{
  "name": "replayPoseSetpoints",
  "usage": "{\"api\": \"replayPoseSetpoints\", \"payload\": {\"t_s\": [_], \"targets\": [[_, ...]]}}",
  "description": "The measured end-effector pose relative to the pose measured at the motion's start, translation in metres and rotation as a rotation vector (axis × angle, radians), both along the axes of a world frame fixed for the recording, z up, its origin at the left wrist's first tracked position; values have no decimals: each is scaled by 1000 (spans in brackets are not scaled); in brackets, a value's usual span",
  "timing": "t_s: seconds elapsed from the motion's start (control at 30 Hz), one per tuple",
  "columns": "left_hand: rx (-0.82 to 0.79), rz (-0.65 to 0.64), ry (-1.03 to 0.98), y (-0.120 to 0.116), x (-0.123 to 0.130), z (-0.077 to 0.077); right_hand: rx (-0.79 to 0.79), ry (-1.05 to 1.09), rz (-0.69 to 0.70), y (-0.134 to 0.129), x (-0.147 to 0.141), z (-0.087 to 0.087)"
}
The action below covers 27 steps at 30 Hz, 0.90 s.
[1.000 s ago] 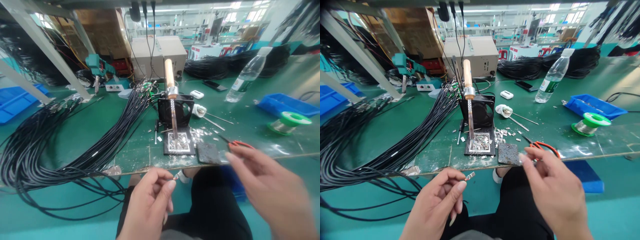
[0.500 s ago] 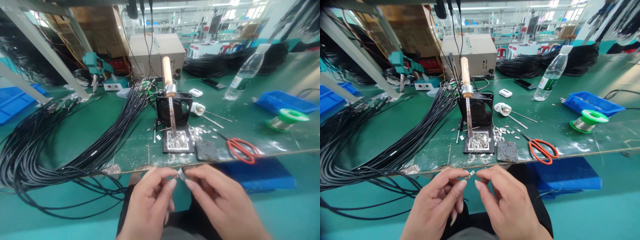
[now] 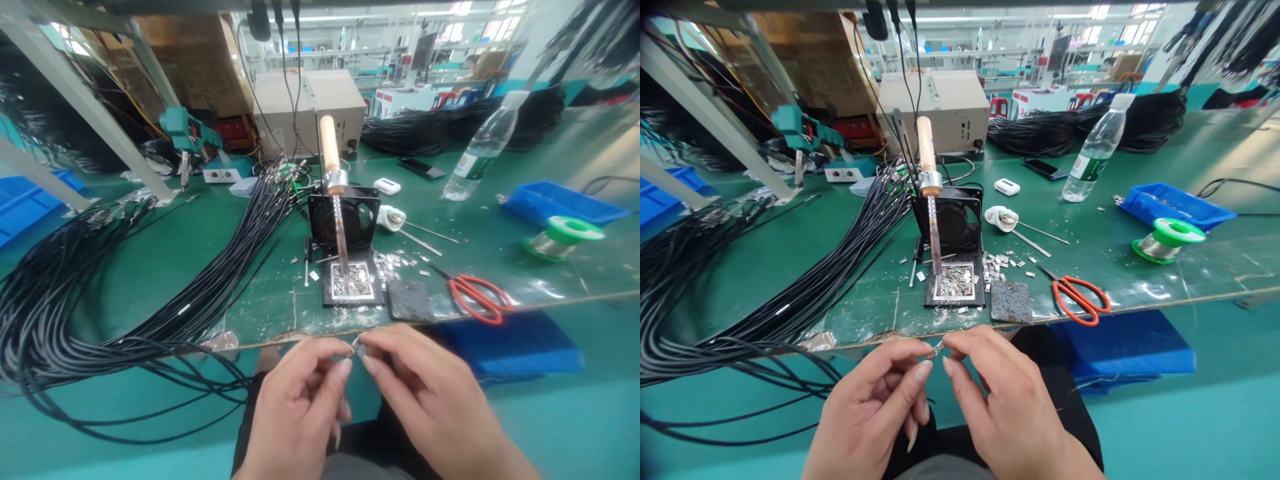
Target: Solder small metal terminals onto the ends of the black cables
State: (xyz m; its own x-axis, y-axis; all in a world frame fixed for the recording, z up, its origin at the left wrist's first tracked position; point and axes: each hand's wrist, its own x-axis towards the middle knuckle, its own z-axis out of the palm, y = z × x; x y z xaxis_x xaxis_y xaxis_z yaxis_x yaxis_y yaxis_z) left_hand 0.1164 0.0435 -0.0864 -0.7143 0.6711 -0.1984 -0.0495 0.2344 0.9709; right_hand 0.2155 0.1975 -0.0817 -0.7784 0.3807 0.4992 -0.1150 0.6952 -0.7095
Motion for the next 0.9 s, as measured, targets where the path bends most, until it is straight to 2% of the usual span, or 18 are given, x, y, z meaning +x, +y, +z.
{"api": "replayPoseSetpoints", "payload": {"t_s": [0.2,0.57,0.73,0.9], "targets": [[37,20,-69,1,1,1,26,16,32,1,-1,-2],[40,15,-64,2,1,1,60,-21,33,4,4,-4],[34,7,19,-1,3,-6,60,-19,27,5,6,-5],[66,18,205,-2,5,-10,11,-32,43,3,10,-4]]}}
